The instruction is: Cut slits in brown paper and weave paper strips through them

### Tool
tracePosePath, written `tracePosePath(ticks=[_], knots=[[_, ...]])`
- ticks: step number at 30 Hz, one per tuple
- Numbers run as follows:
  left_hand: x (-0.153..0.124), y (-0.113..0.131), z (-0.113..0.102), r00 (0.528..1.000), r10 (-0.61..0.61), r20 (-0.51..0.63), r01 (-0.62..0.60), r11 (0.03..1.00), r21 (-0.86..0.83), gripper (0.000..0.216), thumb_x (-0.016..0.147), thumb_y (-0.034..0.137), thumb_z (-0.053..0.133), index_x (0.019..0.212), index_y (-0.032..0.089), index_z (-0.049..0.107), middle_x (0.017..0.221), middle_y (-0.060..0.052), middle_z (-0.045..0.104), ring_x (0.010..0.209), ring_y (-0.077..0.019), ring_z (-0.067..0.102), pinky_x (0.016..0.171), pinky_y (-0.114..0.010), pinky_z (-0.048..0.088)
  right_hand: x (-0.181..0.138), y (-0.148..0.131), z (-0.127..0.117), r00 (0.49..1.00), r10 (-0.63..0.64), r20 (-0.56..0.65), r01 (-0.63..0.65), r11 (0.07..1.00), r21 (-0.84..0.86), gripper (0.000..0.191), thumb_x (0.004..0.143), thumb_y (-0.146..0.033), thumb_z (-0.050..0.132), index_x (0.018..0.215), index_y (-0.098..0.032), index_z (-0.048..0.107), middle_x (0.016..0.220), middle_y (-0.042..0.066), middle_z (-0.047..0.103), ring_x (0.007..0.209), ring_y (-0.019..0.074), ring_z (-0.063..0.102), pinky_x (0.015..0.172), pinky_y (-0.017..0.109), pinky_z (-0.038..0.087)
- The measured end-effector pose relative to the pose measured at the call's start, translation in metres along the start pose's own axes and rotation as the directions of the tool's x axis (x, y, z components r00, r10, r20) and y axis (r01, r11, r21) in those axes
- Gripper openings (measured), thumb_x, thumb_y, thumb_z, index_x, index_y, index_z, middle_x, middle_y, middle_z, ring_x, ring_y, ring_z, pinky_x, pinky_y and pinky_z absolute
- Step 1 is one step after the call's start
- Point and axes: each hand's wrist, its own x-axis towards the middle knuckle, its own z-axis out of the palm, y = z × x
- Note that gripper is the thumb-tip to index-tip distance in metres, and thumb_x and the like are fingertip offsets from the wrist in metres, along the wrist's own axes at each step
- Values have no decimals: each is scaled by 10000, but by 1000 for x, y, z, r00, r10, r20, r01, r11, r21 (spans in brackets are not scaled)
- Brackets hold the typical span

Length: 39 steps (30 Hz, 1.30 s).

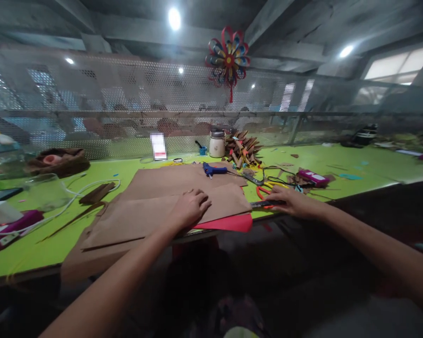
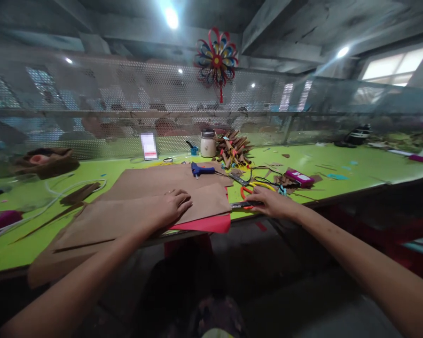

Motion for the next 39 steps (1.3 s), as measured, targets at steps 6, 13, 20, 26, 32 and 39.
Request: tracePosePath(ticks=[6, 13, 20, 26, 32, 39], knots=[[0, 0, -2, 1000, -16, 16, 15, 1000, 22, 331, 921, 392, 420, 1015, 177, 653, 1064, -81, 623, 985, -208, 544, 879, -333, 405, -11, -1, 17, 993, -34, -114, 30, 999, -35, 365, 906, -397, 433, 1194, -239, 591, 987, 123, 524, 911, 242, 507, 797, 389, 441], [0, 2, -4, 1000, -15, 27, 13, 999, 50, 340, 911, 395, 421, 1002, 178, 667, 1058, -88, 623, 971, -213, 545, 874, -346, 412, -14, 3, 22, 993, -41, -107, 38, 999, -31, 395, 909, -426, 405, 1194, -226, 591, 1021, 144, 539, 933, 254, 510, 809, 404, 442], [0, 5, -6, 999, -21, 34, 19, 998, 53, 326, 910, 386, 420, 1004, 188, 660, 1041, -89, 615, 973, -213, 537, 865, -345, 407, -26, -1, 16, 996, -30, -84, 32, 999, 18, 417, 915, -440, 394, 1224, -225, 574, 1040, 146, 554, 939, 246, 531, 827, 389, 441], [-1, 7, -7, 999, -18, 34, 16, 997, 75, 322, 914, 384, 412, 993, 185, 653, 1030, -88, 609, 956, -211, 536, 845, -345, 404, -18, -3, 20, 994, -35, -102, 38, 999, 24, 422, 923, -431, 389, 1239, -210, 562, 1122, 157, 541, 1017, 248, 525, 863, 397, 440], [-1, 6, -5, 999, -20, 34, 17, 994, 105, 320, 920, 383, 398, 1012, 190, 636, 1035, -85, 604, 950, -214, 539, 818, -344, 407, -7, 0, 16, 997, -44, -64, 48, 997, 65, 424, 899, -490, 424, 1193, -242, 603, 1197, 139, 549, 1123, 270, 505, 951, 439, 403], [-1, 8, -5, 999, -14, 38, 11, 997, 71, 309, 907, 389, 428, 1006, 189, 642, 1046, -89, 600, 965, -215, 533, 854, -342, 403, -30, -1, 13, 997, 65, -42, -61, 994, 90, 477, 890, -523, 409, 1190, -212, 614, 1280, 164, 524, 1213, 305, 464, 993, 466, 373]])
